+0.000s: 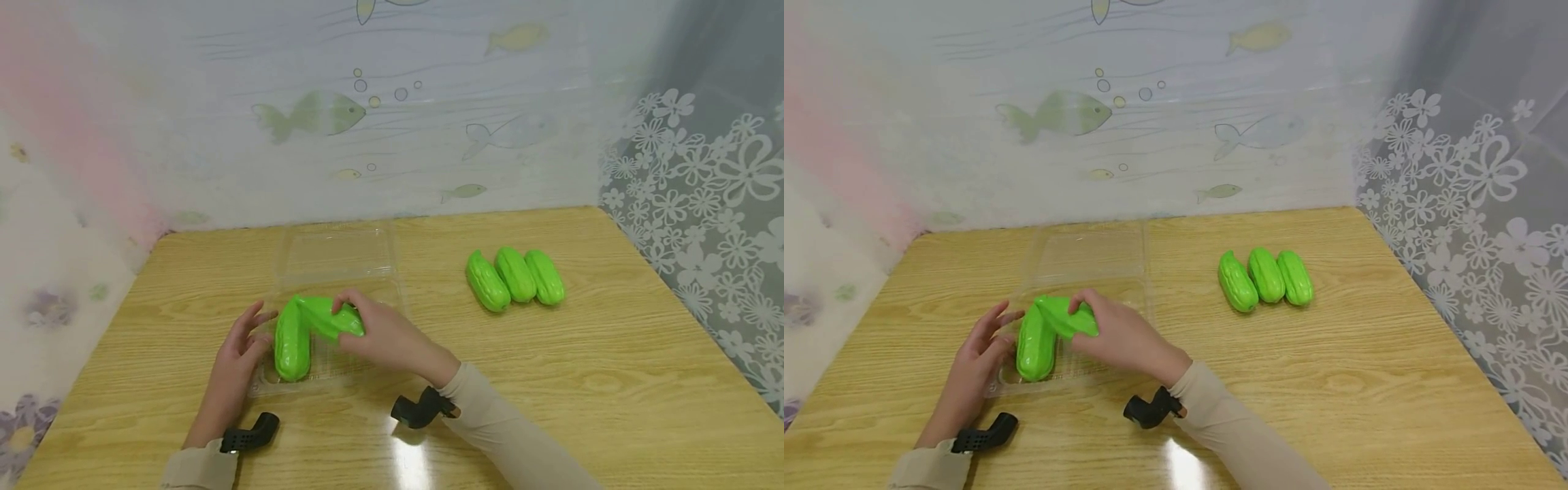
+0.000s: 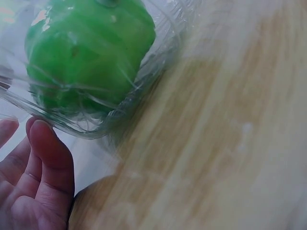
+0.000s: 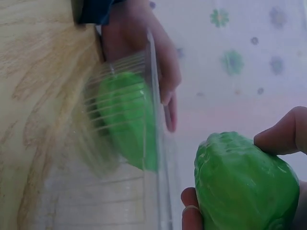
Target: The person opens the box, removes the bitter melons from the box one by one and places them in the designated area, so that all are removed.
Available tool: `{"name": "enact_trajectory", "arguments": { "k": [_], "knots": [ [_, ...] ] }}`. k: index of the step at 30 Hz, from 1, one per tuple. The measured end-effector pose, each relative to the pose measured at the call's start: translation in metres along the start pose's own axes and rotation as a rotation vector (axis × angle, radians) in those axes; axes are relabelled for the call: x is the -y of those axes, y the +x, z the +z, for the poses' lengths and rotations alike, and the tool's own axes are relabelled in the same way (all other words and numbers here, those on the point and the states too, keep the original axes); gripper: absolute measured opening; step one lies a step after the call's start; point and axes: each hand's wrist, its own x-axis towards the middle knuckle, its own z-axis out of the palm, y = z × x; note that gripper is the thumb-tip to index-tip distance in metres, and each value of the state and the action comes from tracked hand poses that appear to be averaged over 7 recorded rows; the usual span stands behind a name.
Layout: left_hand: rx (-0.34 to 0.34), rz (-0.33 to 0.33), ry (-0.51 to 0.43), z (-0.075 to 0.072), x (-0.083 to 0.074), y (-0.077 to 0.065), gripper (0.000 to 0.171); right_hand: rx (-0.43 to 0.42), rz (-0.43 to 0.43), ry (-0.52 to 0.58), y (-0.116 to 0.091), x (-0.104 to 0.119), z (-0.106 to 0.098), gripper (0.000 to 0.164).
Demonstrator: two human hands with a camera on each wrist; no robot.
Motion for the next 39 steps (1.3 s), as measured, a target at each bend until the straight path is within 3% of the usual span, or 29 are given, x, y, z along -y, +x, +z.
{"name": "enact_trajectory", "arguments": {
  "k": [20, 39],
  "knots": [
    [0.015, -0.004, 0.023, -0.001, 0.003, 0.006, 0.051, -0.046, 0.028, 0.027, 0.0, -0.01, -0.025, 0.033],
    [0.008, 0.007, 0.032, 0.0, 0.0, 0.005, 0.051, -0.082, 0.054, -0.018, -0.003, -0.025, -0.048, 0.031]
  ]
}}
